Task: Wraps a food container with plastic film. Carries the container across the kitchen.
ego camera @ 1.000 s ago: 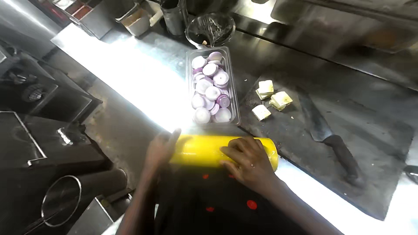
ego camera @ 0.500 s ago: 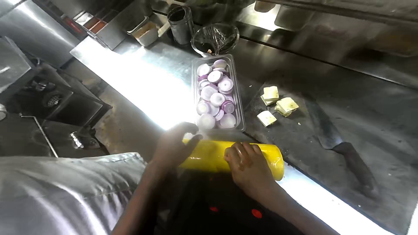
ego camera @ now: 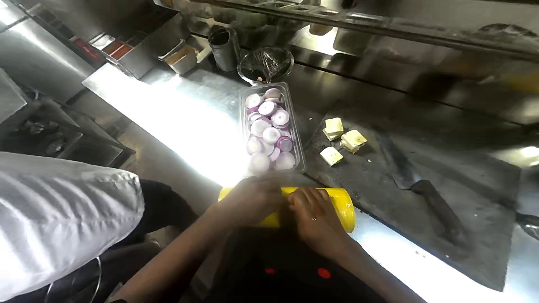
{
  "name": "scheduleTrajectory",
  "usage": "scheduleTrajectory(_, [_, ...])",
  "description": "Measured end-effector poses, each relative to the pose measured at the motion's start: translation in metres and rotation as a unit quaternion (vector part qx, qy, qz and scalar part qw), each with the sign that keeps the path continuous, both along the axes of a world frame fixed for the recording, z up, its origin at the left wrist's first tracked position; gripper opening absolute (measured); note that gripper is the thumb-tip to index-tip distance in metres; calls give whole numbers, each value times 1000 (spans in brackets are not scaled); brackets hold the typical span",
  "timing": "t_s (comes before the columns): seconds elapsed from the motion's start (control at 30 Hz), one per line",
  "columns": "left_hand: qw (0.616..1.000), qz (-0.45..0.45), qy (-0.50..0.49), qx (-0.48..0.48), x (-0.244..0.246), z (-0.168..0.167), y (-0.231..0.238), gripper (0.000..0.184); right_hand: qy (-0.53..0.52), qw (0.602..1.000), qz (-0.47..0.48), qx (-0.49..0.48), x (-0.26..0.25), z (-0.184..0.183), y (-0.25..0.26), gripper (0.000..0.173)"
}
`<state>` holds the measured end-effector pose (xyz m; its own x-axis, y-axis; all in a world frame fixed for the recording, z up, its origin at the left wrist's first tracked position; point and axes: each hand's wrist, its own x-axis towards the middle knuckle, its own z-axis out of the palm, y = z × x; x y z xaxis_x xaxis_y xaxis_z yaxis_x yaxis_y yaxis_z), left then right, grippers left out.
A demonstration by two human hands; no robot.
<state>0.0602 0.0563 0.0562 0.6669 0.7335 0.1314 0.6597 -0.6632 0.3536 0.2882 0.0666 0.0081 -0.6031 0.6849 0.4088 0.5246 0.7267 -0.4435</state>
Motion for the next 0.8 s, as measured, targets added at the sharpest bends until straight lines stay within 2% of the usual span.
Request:
scheduleTrajectory(0.13, [998, -26, 26, 42, 5, 1, 2, 18, 36, 999, -1, -13, 4, -3, 3, 22])
scheduleTrajectory(0.33, [983, -34, 163, 73, 15, 2, 4, 21, 63, 993, 24, -101, 9, 3, 16, 28])
scheduleTrajectory(0.53, [985, -17, 168, 42, 15, 5, 4, 24, 110, 974, 27, -194, 15, 9, 21, 26])
scheduleTrajectory(0.6, [987, -18, 158, 38, 13, 4, 2, 23, 65, 980, 47, -185, 16, 11, 18, 26])
scheduleTrajectory(0.67, [988, -17, 145, 53, 11, 1, -1, 25, -3, 990, 61, -130, 14, 10, 14, 30])
scheduleTrajectory(0.8, [990, -20, 102, 95, 4, -8, -7, 24, -23, 995, 75, -57, 9, 6, 14, 14])
